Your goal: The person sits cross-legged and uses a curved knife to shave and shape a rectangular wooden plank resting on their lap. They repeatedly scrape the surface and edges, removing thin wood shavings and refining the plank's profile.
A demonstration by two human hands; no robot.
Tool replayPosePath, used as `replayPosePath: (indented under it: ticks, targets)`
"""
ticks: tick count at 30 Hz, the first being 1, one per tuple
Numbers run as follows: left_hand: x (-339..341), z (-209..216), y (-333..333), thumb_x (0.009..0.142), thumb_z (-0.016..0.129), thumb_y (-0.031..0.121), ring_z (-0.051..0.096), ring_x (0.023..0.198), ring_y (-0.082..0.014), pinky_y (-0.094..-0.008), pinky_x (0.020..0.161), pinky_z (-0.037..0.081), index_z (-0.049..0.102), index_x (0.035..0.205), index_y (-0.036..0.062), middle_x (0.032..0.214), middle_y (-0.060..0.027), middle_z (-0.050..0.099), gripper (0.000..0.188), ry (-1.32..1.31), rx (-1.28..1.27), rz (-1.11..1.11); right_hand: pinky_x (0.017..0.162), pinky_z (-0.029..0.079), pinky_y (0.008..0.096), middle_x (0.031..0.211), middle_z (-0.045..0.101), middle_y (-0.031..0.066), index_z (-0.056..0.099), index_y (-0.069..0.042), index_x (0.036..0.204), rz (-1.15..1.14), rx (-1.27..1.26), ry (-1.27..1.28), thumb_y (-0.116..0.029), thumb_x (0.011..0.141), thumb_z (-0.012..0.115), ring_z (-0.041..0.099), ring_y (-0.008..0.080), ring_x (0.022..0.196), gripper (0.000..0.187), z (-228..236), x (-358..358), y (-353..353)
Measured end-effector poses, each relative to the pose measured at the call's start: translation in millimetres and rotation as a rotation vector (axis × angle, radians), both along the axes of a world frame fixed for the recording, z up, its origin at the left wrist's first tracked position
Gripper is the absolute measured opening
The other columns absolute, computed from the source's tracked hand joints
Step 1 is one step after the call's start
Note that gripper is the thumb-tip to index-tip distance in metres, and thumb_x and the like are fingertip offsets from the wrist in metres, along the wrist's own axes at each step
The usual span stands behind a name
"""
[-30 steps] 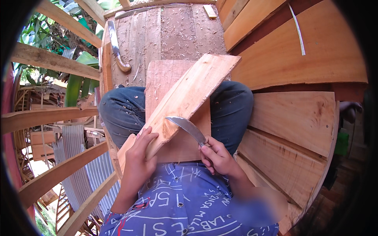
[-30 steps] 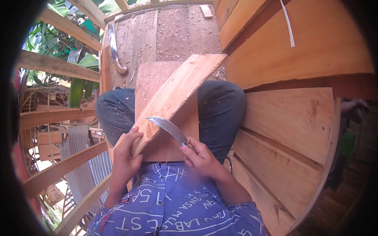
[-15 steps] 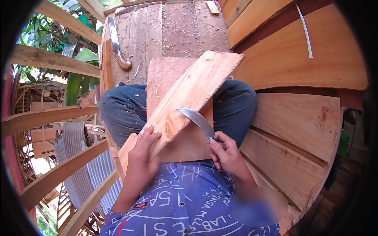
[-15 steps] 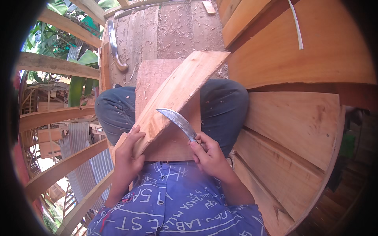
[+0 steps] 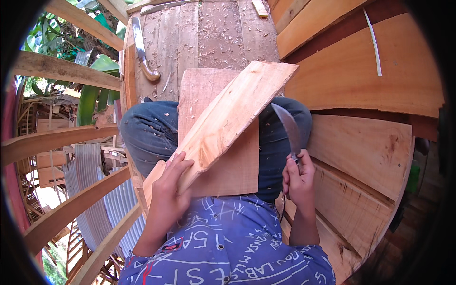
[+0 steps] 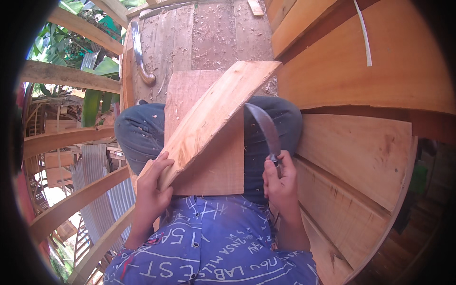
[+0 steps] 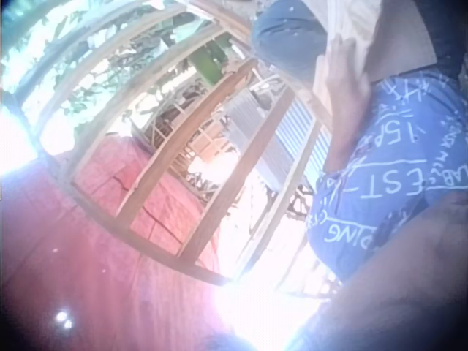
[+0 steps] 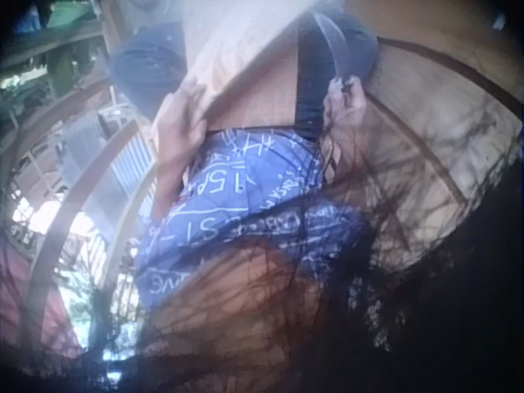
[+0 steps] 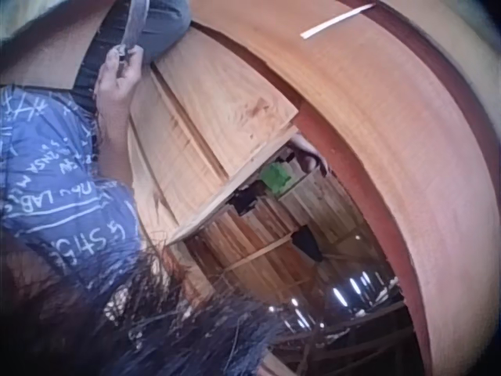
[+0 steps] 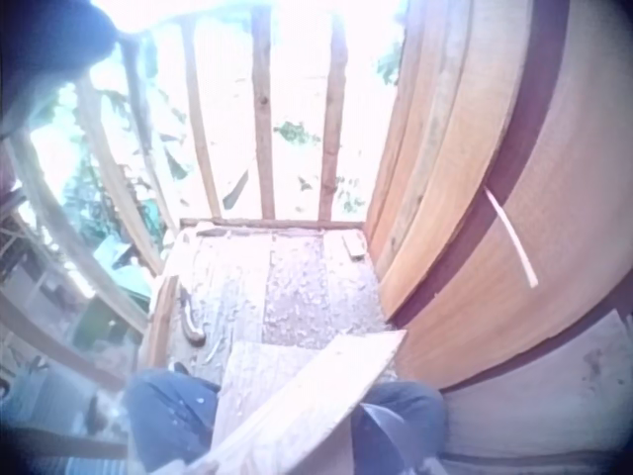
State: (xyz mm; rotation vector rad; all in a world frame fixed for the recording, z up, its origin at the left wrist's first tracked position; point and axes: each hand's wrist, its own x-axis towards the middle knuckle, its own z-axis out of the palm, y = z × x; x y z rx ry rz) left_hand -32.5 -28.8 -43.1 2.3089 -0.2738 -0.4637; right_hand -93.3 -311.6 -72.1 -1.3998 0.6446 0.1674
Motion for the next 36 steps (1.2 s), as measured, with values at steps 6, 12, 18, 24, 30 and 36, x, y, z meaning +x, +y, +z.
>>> replayPosePath:
  ticks: [6, 12, 18, 24, 30, 36]
  targets:
    - [4, 1, -4, 0.064, 0.055, -0.010, 0.051, 0.128, -0.0380, -0.0371, 0.106, 0.040, 0.058, 0.118, 0.0025, 0.135, -0.0229, 0.055, 0.056, 0.016, -0.020, -0.005, 0.035, 0.033, 0.0198, 0.060, 0.046, -0.0006, 0.045, -0.009, 0.102, 0.321, 0.218, -0.012, -0.020, 0.103, 0.047, 0.041, 0.0051, 0.039, 0.011, -10, 5, 31]
    - [10, 6, 0, 0.068, 0.059, -0.008, 0.049, 0.127, -0.0418, -0.0441, 0.113, 0.034, 0.057, 0.118, 0.0020, 0.132, -0.0240, 0.055, 0.051, 0.077, -0.031, 0.030, 0.036, 0.032, 0.0202, 0.061, 0.047, -0.0017, 0.046, -0.009, 0.099, -0.056, 0.068, -0.013, -0.016, 0.100, 0.052, 0.041, 0.0032, 0.040, 0.010, -7, 18, -15]
    - [25, 12, 3, 0.067, 0.058, -0.006, 0.052, 0.124, -0.0411, -0.0445, 0.111, 0.036, 0.057, 0.118, 0.0029, 0.131, -0.0229, 0.056, 0.052, 0.145, -0.040, -0.001, 0.044, 0.036, 0.0210, 0.070, 0.053, -0.0005, 0.043, -0.005, 0.102, 0.314, 0.147, -0.031, -0.005, 0.091, 0.062, 0.048, 0.0030, 0.051, 0.022, -18, 17, 38]
    - [41, 19, 20, 0.068, 0.059, 0.002, 0.053, 0.121, -0.0400, -0.0491, 0.107, 0.039, 0.054, 0.126, 0.0055, 0.131, -0.0213, 0.056, 0.058, 0.174, -0.036, -0.044, 0.067, 0.051, 0.0410, 0.083, 0.062, 0.0226, 0.049, -0.001, 0.106, 0.586, -0.464, -0.195, -0.018, 0.087, 0.067, 0.065, 0.0405, 0.075, 0.031, -16, 65, 42]
    - [56, 23, 35, 0.075, 0.060, 0.009, 0.049, 0.127, -0.0365, -0.0513, 0.105, 0.038, 0.044, 0.135, 0.0028, 0.136, -0.0214, 0.050, 0.063, 0.086, 0.130, -0.318, 0.050, 0.042, 0.0323, 0.060, 0.055, 0.0142, 0.056, 0.002, 0.088, 0.506, -0.663, -0.301, -0.018, 0.092, 0.063, 0.054, 0.0194, 0.050, 0.022, -10, 108, 37]
    - [85, 5, 43, 0.077, 0.057, 0.010, 0.040, 0.132, -0.0454, -0.0510, 0.110, 0.032, 0.032, 0.139, -0.0099, 0.138, -0.0335, 0.041, 0.070, 0.095, -0.018, -0.606, 0.049, 0.042, 0.0341, 0.056, 0.051, 0.0193, 0.061, 0.004, 0.075, 0.440, -0.671, -0.159, -0.026, 0.093, 0.063, 0.051, 0.0220, 0.046, 0.035, 4, 109, 45]
